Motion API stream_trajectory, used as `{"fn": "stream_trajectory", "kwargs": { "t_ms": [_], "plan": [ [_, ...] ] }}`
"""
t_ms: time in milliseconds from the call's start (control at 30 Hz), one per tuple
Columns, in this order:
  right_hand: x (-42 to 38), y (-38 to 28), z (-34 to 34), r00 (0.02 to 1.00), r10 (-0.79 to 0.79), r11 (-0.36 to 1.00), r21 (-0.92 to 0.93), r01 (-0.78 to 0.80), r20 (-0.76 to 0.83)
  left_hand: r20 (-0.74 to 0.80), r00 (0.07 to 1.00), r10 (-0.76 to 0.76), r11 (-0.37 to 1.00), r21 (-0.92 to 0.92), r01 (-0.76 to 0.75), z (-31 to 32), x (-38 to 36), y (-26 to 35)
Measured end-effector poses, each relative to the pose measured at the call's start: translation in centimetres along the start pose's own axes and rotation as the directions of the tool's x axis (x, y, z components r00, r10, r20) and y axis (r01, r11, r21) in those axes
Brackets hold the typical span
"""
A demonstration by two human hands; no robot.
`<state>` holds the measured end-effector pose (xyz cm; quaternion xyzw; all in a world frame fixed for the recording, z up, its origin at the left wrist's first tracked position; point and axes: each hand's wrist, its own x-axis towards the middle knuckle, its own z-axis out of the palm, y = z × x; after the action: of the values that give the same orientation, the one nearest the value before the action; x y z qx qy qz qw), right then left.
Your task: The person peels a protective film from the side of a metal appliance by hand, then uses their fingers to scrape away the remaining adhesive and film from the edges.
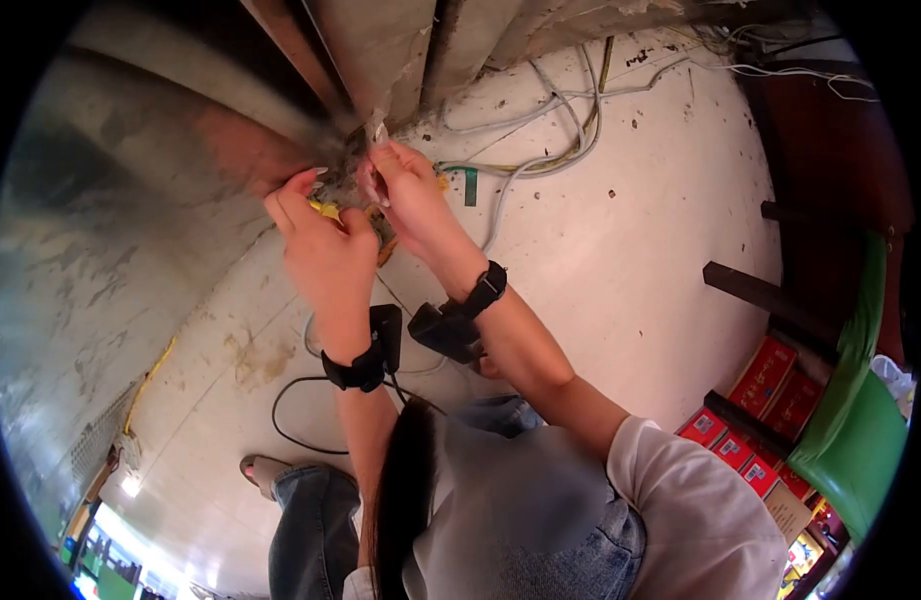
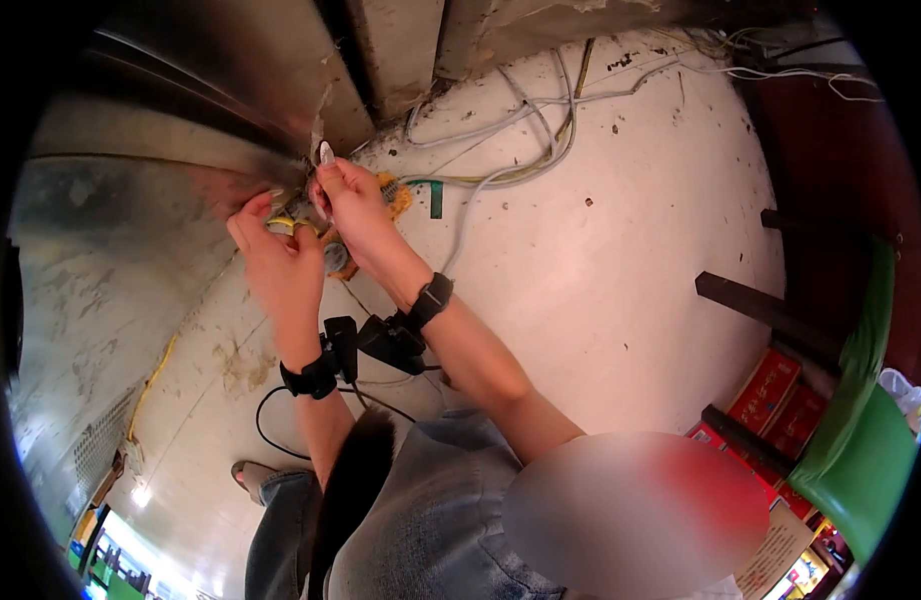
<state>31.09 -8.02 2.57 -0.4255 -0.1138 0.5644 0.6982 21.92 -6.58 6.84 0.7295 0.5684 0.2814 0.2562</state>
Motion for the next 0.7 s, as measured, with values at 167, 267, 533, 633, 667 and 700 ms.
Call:
{"fn": "stream_trajectory", "kwargs": {
  "t_ms": [167,267,533,633,667,700],
  "plan": [
    [-0.4,-0.4,0.5,1.0,0.028,0.997,0.066,-0.027,-0.013,-0.05,0.998,0.023,0.999,0.042,-0.021,0.7,0.0,-0.3],
    [-0.7,-0.7,0.9,0.996,0.085,0.988,0.133,-0.081,-0.03,-0.066,0.997,0.035,0.999,0.039,-0.033,0.8,0.0,-0.3],
    [-1.5,-2.2,2.1,0.962,0.253,0.928,0.308,-0.211,-0.102,0.006,1.0,-0.013,0.998,0.061,0.012,0.0,0.0,0.0],
    [-1.9,-2.5,2.2,0.956,0.28,0.901,0.366,-0.232,-0.083,-0.027,0.998,0.051,0.996,0.071,-0.049,0.1,0.0,-0.1],
    [-2.0,-2.7,2.4,0.954,0.289,0.892,0.385,-0.237,-0.082,-0.012,1.0,0.024,0.997,0.078,-0.023,0.1,0.0,0.0],
    [-2.1,-2.8,2.5,0.951,0.298,0.882,0.404,-0.242,-0.082,0.004,1.0,-0.002,0.996,0.086,0.002,-0.1,0.0,0.3]
  ]
}}
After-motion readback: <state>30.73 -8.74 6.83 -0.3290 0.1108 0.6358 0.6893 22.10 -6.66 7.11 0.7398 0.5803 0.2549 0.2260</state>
